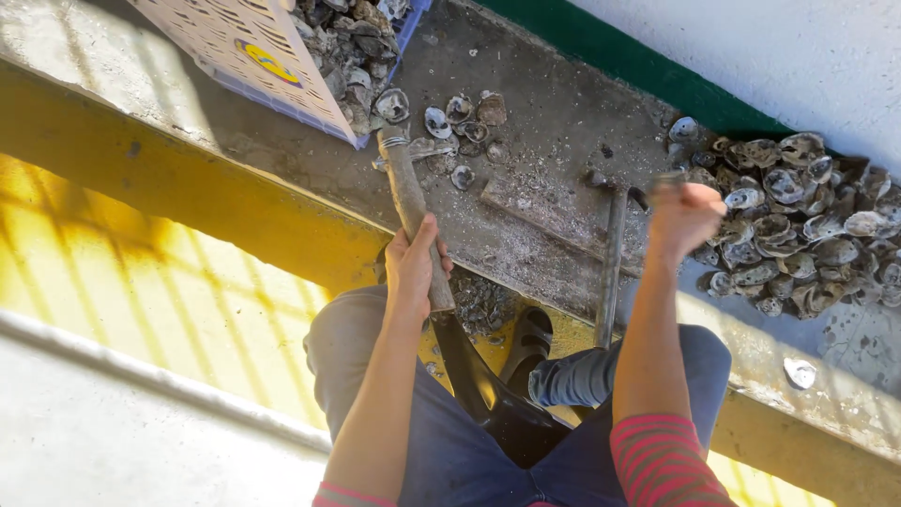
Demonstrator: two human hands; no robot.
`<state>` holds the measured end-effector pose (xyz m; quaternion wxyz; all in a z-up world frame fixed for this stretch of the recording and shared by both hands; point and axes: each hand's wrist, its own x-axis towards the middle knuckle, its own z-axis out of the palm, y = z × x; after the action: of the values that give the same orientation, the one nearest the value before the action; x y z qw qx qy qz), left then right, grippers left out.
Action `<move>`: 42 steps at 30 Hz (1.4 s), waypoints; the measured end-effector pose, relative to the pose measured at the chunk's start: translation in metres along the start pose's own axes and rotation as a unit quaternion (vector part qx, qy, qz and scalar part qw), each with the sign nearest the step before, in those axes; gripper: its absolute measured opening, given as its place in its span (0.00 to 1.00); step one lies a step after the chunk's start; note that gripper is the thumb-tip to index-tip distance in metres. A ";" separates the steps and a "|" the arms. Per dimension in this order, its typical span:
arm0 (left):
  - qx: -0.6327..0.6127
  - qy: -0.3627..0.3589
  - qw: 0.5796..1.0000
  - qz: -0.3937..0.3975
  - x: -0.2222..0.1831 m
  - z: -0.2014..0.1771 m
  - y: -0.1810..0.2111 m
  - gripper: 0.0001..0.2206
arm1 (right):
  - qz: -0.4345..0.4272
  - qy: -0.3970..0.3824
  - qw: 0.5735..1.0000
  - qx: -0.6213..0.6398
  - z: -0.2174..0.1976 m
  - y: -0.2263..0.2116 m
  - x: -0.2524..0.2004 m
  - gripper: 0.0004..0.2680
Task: The recorder uses a hammer to clean or separate oyster shells and place them into a basket.
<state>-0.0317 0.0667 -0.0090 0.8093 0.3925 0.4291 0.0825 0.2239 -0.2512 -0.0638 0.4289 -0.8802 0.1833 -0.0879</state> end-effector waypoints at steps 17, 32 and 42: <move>0.015 -0.005 1.000 0.025 0.010 0.005 -0.001 0.17 | -0.449 -0.326 0.776 -0.299 0.201 -0.068 -0.112 0.20; 0.454 -0.023 0.880 0.133 0.023 0.050 -0.064 0.21 | -0.467 -0.244 0.808 -0.263 0.053 0.008 -0.165 0.17; 0.571 -0.020 0.804 0.166 0.019 0.071 -0.063 0.26 | -0.336 -0.161 0.902 -0.219 0.008 0.022 -0.129 0.13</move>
<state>0.0214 -0.0074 -0.0429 0.4216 0.8505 0.3103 -0.0519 0.1031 -0.2066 -0.0861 0.1945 -0.9633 -0.1802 -0.0412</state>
